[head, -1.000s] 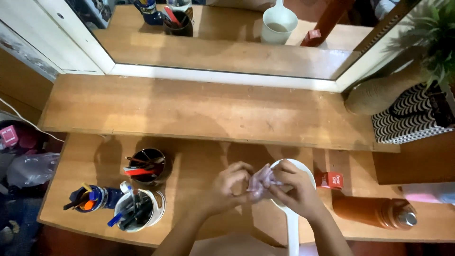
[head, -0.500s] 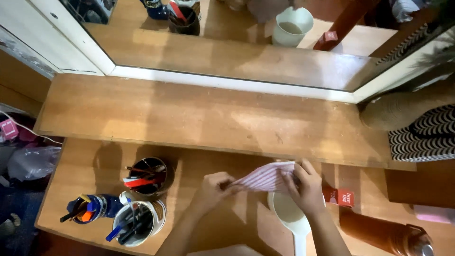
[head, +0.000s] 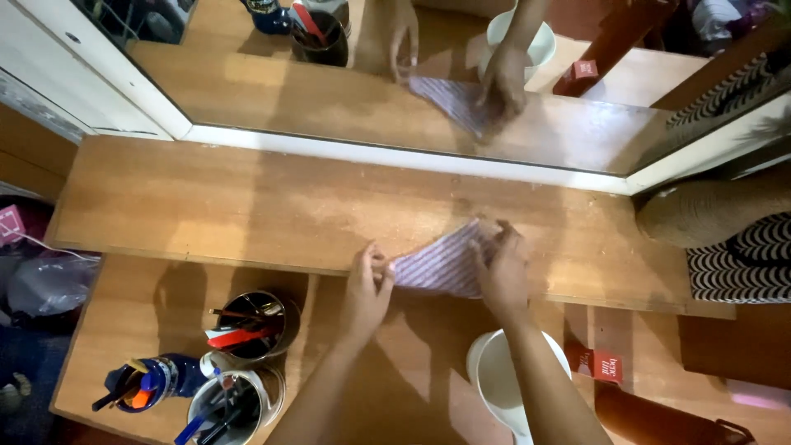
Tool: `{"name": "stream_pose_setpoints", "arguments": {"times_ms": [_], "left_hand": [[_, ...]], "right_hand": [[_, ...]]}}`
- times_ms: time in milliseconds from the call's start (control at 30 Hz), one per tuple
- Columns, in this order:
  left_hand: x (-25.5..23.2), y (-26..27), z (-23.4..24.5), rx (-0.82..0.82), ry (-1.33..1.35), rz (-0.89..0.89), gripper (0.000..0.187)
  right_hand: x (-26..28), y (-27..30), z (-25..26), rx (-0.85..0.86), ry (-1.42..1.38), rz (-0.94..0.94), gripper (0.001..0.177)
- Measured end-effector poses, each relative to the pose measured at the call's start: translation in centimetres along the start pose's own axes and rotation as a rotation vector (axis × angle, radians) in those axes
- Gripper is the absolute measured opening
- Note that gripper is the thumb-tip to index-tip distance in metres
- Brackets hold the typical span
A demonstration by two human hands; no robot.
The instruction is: Dipping a cloth in water and wiping a wooden shelf/vanity surface.
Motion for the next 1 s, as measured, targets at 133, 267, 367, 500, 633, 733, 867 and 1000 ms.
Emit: {"name": "stream_pose_setpoints", "arguments": {"times_ms": [133,267,367,500,633,733,867,1000], "left_hand": [[1.9,-0.4,0.4,-0.046,-0.183,-0.113,0.066],[1.8,2.1,1.1,0.017,-0.303,-0.074,0.059],[-1.2,3.6,2.1,0.162,-0.431,0.083,0.062],[1.7,5.2,0.5,0.078,-0.429,-0.230,0.058],[-0.1,6.2,0.0,0.144,-0.393,-0.129,0.059],[-0.3,6.8,-0.3,0.139,-0.255,-0.294,0.057],[-0.4,6.8,-0.3,0.076,-0.562,-0.301,0.057],[-0.2,5.8,-0.6,0.188,-0.719,-0.176,0.065]], "right_hand": [[-1.0,0.0,-1.6,-0.266,0.443,0.201,0.062],[-1.9,1.4,-5.5,0.136,0.500,0.108,0.052],[-1.1,2.4,-7.6,0.169,0.563,0.130,0.067],[-2.4,1.5,-11.6,-0.008,0.637,0.145,0.074],[1.7,1.7,-10.1,0.053,0.602,-0.048,0.076],[0.4,1.3,-10.0,0.085,0.745,-0.041,0.076],[-2.3,0.6,-8.5,0.227,0.792,0.055,0.075],[-3.6,0.2,-5.9,0.260,0.709,0.008,0.078]]}}
Point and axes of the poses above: each hand's wrist, its own y-axis away from the middle knuckle, its own z-axis out of the back of the hand, x = y × z, the point moved 2 cm from there along -y, towards the middle knuckle, and after that the axes turned 10 degrees about x, right-handed, at the moved point
